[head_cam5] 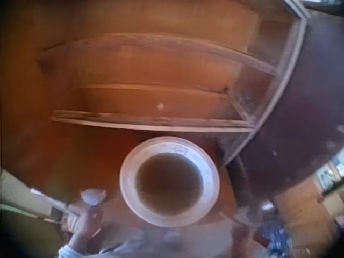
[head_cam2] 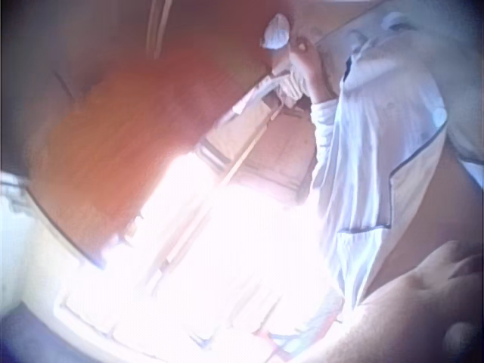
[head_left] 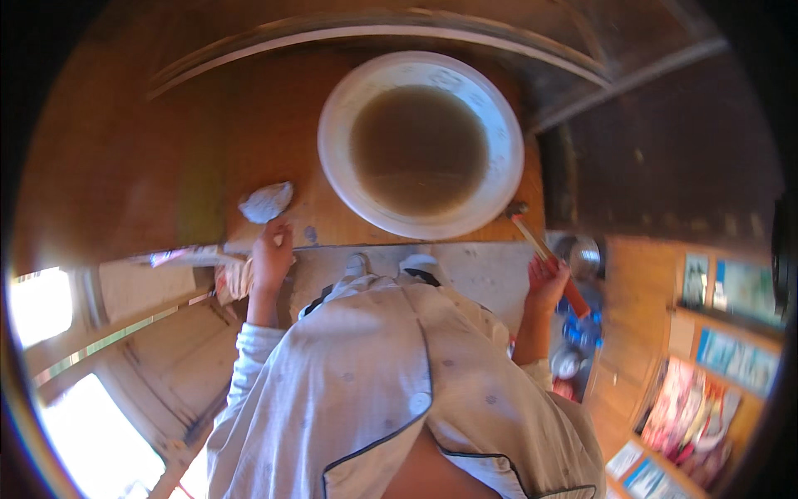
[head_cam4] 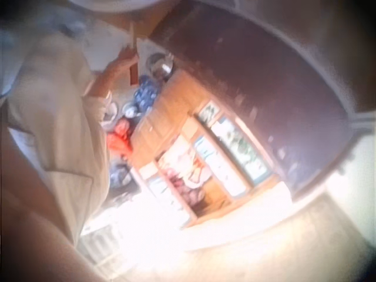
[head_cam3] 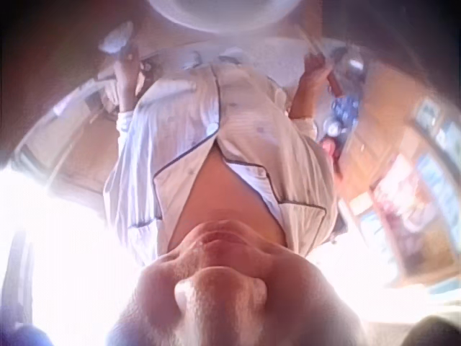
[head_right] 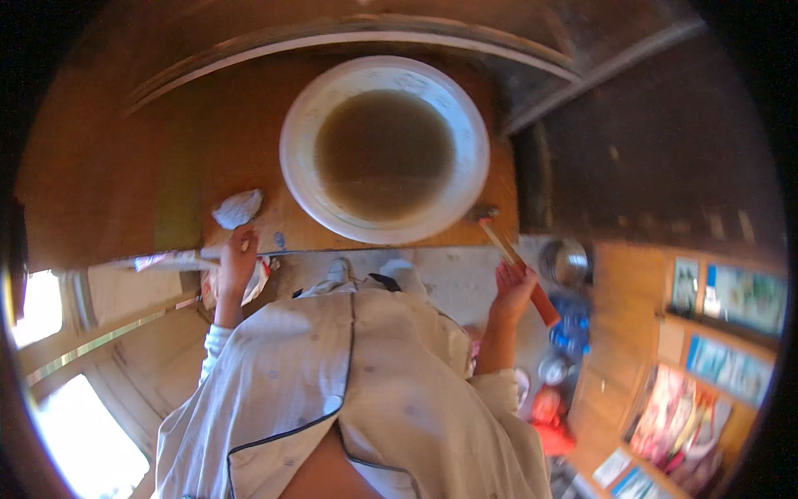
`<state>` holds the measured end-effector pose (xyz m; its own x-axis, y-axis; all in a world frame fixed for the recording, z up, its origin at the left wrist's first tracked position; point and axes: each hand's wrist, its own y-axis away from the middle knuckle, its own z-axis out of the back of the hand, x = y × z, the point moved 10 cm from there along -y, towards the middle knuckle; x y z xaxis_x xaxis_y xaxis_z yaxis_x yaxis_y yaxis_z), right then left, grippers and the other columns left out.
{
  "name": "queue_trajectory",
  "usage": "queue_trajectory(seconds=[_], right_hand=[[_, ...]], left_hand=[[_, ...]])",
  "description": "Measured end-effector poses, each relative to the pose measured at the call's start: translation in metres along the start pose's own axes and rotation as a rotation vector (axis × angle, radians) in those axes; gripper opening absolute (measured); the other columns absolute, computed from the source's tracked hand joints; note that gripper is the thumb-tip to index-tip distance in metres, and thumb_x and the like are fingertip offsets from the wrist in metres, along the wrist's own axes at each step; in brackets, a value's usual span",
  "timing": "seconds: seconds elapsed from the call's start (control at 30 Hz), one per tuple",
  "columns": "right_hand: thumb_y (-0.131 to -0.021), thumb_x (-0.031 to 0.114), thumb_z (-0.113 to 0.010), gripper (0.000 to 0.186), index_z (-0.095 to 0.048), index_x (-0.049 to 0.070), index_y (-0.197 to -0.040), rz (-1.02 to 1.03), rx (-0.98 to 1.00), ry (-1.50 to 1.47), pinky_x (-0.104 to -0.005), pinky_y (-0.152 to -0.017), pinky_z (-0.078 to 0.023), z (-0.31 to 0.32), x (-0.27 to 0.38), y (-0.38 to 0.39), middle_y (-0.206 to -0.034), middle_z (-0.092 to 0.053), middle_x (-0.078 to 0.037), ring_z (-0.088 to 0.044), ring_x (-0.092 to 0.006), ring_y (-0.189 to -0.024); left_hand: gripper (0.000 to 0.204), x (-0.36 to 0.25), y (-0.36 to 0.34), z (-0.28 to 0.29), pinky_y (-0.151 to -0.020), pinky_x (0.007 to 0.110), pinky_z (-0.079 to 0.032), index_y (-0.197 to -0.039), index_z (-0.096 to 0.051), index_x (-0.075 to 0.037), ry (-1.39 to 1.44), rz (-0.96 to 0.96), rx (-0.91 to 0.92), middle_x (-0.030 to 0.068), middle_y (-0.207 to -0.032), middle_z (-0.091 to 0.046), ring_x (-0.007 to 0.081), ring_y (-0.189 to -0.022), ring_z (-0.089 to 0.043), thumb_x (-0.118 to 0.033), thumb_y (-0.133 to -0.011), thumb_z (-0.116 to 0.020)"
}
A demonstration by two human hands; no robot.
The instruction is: The person repairs a wooden cabinet by using a hammer to tap a shelf into place, using pliers to pull at a section of the wood, and wiping the interior surface with a cloth.
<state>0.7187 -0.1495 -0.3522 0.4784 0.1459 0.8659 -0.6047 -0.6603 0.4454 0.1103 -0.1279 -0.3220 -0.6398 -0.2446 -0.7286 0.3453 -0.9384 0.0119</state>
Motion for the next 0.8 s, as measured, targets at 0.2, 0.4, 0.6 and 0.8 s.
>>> queue_trajectory(seconds=[0.2,0.4,0.6,0.8], right_hand=[[-0.089,0.041,-0.056,0.036,-0.058,0.006,-0.098,0.050,-0.110,0.106,-0.0332,-0.077,-0.053,0.029,0.005,0.098,-0.091,-0.068,-0.012,-0.068,-0.0266,-0.086],[-0.090,0.039,-0.056,0.040,-0.059,0.004,-0.109,0.088,0.131,0.420,-0.0329,-0.075,-0.053,-0.021,-0.011,0.178,-0.090,-0.067,-0.012,-0.066,-0.0226,-0.079],[-0.091,0.031,-0.055,0.040,-0.056,0.001,-0.118,0.124,0.795,0.616,-0.0331,-0.082,-0.050,-0.157,-0.053,0.248,-0.102,-0.062,-0.012,-0.062,-0.0198,-0.082],[-0.080,0.024,-0.073,0.058,-0.051,0.002,-0.130,0.447,1.677,0.752,-0.0349,-0.085,-0.050,-0.237,-0.082,0.406,-0.111,-0.064,-0.013,-0.064,-0.0212,-0.095]], left_hand=[[0.020,0.001,0.017,-0.020,-0.074,0.039,-0.052,-0.104,-0.066,-0.004,0.009,-0.087,0.222,0.0194,-0.089,-0.068,0.0331,-0.084,-0.068,-0.013,-0.088,-0.059],[0.033,-0.068,0.081,-0.063,-0.075,0.034,-0.051,-0.091,-0.069,-0.002,0.104,-0.089,0.966,0.0123,-0.088,-0.070,0.0226,-0.082,-0.066,-0.032,-0.093,-0.057],[0.048,-0.123,0.152,-0.067,-0.087,0.032,-0.048,-0.107,-0.064,0.000,0.553,0.195,0.994,0.0113,-0.101,-0.068,0.0207,-0.091,-0.062,-0.045,-0.097,-0.049],[0.023,-0.040,0.180,0.040,-0.074,0.028,-0.052,-0.101,-0.056,-0.003,1.409,0.688,-0.164,0.0098,-0.091,-0.064,0.0172,-0.080,-0.062,-0.025,-0.094,-0.058]])
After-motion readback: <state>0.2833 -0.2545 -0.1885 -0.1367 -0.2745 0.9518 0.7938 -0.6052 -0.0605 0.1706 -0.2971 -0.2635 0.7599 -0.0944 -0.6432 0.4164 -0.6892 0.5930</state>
